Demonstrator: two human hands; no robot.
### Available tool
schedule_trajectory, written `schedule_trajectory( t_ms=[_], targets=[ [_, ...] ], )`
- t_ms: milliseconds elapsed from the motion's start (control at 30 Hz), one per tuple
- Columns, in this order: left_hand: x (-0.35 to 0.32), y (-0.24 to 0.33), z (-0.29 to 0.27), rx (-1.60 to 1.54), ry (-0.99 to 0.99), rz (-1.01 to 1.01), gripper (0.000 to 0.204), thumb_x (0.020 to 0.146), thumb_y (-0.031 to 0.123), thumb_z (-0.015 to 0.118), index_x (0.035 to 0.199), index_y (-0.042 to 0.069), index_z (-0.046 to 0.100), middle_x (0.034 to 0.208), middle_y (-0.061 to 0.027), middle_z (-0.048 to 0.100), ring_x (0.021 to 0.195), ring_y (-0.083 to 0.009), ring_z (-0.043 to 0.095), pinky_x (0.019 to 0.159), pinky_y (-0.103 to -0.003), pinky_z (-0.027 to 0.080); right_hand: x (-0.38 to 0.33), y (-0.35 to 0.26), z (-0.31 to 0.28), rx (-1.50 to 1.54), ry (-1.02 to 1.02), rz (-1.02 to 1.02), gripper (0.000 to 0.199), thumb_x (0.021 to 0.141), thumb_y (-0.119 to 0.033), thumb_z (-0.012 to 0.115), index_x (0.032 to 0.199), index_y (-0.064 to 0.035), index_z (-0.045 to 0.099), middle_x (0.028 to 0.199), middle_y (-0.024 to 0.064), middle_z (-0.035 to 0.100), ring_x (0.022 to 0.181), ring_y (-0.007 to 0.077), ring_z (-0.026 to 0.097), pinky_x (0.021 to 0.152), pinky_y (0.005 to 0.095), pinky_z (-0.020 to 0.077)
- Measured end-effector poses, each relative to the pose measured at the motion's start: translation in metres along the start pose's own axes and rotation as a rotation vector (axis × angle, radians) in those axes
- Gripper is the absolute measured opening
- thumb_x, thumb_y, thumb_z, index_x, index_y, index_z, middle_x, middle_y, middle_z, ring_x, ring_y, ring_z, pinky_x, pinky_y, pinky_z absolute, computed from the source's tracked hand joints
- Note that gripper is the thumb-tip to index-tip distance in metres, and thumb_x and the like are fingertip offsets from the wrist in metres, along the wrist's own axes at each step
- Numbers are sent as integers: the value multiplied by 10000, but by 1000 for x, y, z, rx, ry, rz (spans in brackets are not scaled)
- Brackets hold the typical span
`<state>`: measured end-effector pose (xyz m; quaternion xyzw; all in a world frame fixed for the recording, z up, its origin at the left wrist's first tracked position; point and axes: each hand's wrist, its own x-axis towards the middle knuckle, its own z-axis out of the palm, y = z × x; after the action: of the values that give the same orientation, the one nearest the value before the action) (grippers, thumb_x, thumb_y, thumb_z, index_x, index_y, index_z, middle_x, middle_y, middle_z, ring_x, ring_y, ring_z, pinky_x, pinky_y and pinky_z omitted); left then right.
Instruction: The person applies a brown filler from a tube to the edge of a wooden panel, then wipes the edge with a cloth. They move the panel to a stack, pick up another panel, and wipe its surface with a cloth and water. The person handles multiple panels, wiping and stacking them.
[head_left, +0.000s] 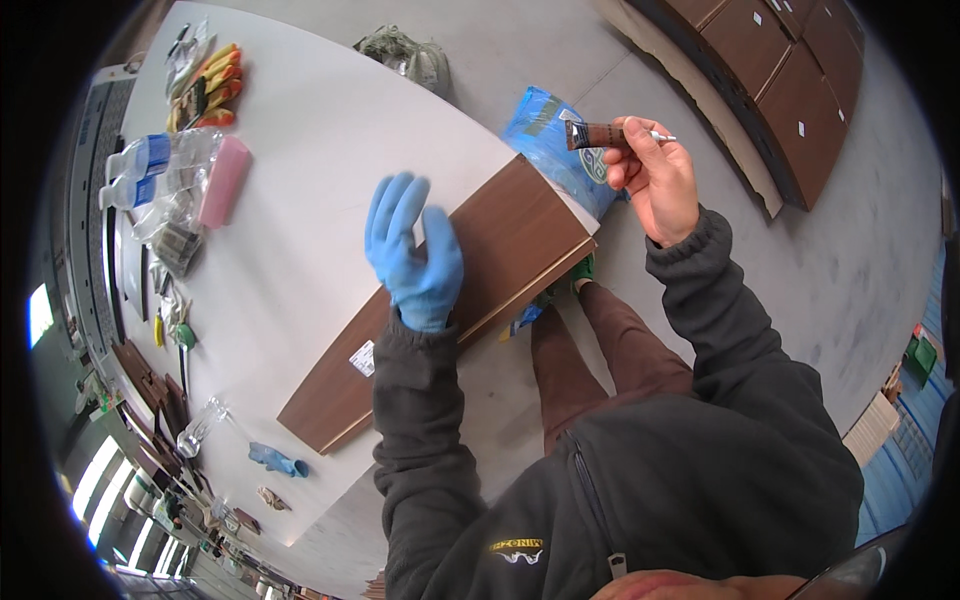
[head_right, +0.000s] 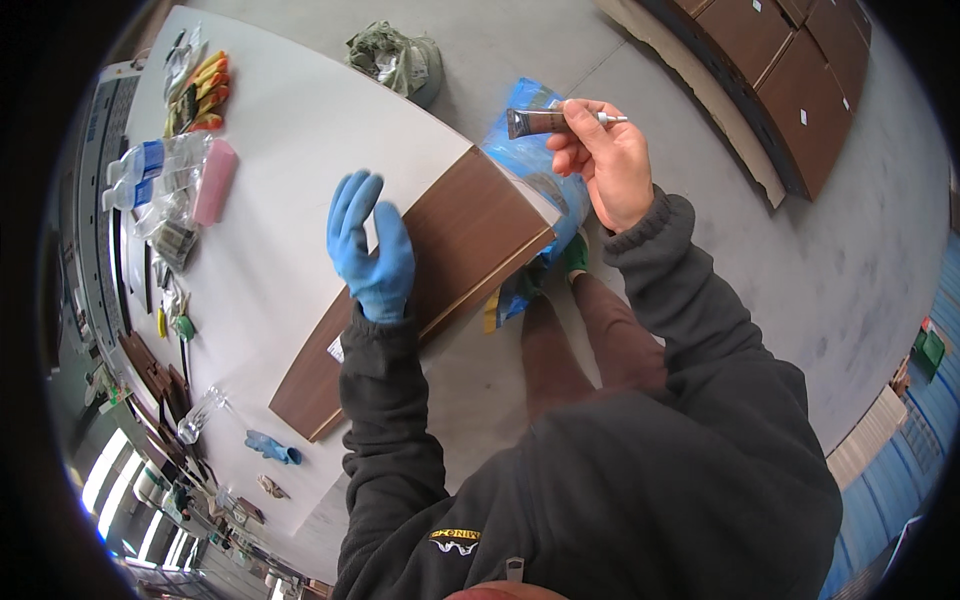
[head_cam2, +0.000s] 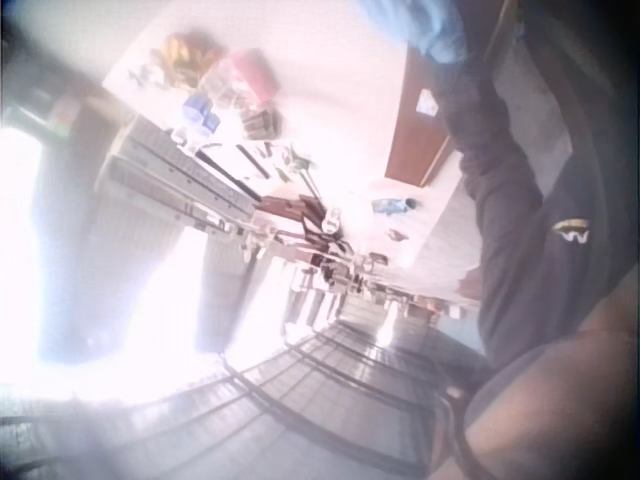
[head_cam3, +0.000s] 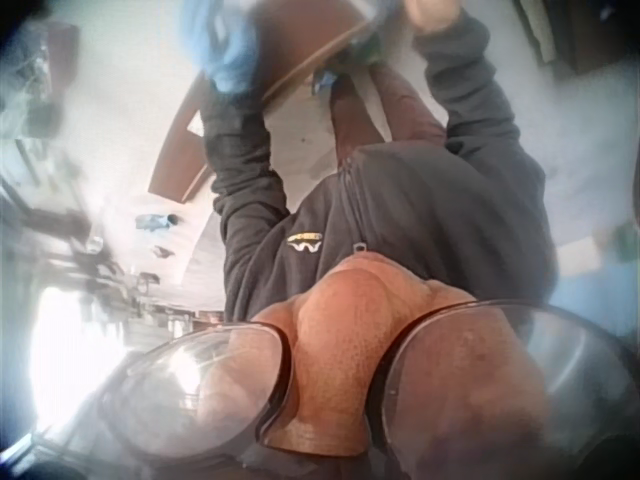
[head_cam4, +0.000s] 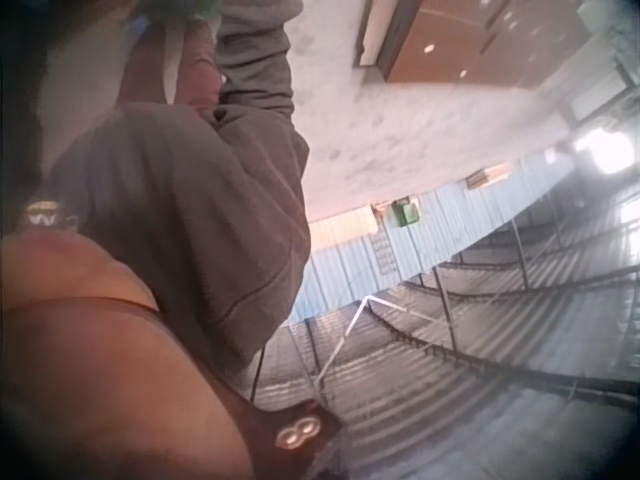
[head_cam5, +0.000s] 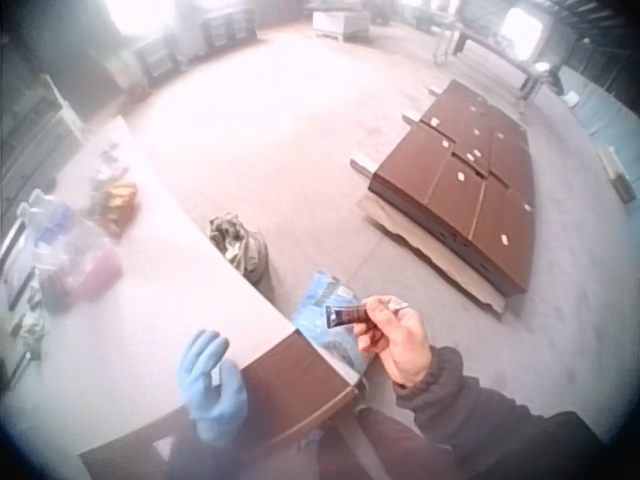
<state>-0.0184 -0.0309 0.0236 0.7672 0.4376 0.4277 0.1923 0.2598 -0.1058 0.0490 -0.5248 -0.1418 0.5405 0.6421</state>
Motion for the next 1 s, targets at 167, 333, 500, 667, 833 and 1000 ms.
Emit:
schedule_trajectory(
  t_ms=[167,333,500,667,833,1000],
  targets=[
    [-49,59,-41,-221,5,-463,296,918,-40,631,1205,-60,699,1287,-200,680,1261,-319,627,1102,-422,473,-20,-14,15,-36,-14,-48,338,1032,-242,696,1241,16,634,914,79,716,729,111,650,729,259,543],
    [-70,139,-34,-523,-117,-614,330,1011,61,614,1322,-46,641,1403,-170,620,1335,-269,570,1137,-387,427,-72,-10,45,-58,-170,116,292,1061,-108,602,1318,29,592,1049,143,729,868,172,719,825,322,591],
    [-56,177,-42,-1098,25,-957,386,1095,152,537,1428,-44,544,1357,-100,634,1251,-157,575,1075,-328,458,-117,-4,75,235,-246,329,294,1055,-108,597,1299,47,545,1102,193,730,949,227,743,879,357,599],
    [-39,182,-59,-959,144,-960,429,1083,184,582,1443,-47,548,1317,-93,659,1179,-139,609,1022,-300,494,-136,7,107,223,-297,332,275,1056,-146,619,1277,10,569,990,87,711,845,137,679,788,281,557],
    [-27,161,-107,-1019,269,-1011,400,1054,206,639,1369,-39,624,1238,-73,694,1098,-122,634,973,-286,517,-143,28,150,46,-401,339,301,1066,-202,622,1288,-3,577,938,34,682,816,98,636,728,243,515],
    [-17,92,-178,-1032,283,-995,354,1049,205,638,1297,-46,657,1193,-84,728,1032,-127,656,936,-282,523,-147,64,215,-236,-476,297,363,1073,-237,616,1337,7,567,995,49,702,842,95,639,735,234,512]
  ],
)
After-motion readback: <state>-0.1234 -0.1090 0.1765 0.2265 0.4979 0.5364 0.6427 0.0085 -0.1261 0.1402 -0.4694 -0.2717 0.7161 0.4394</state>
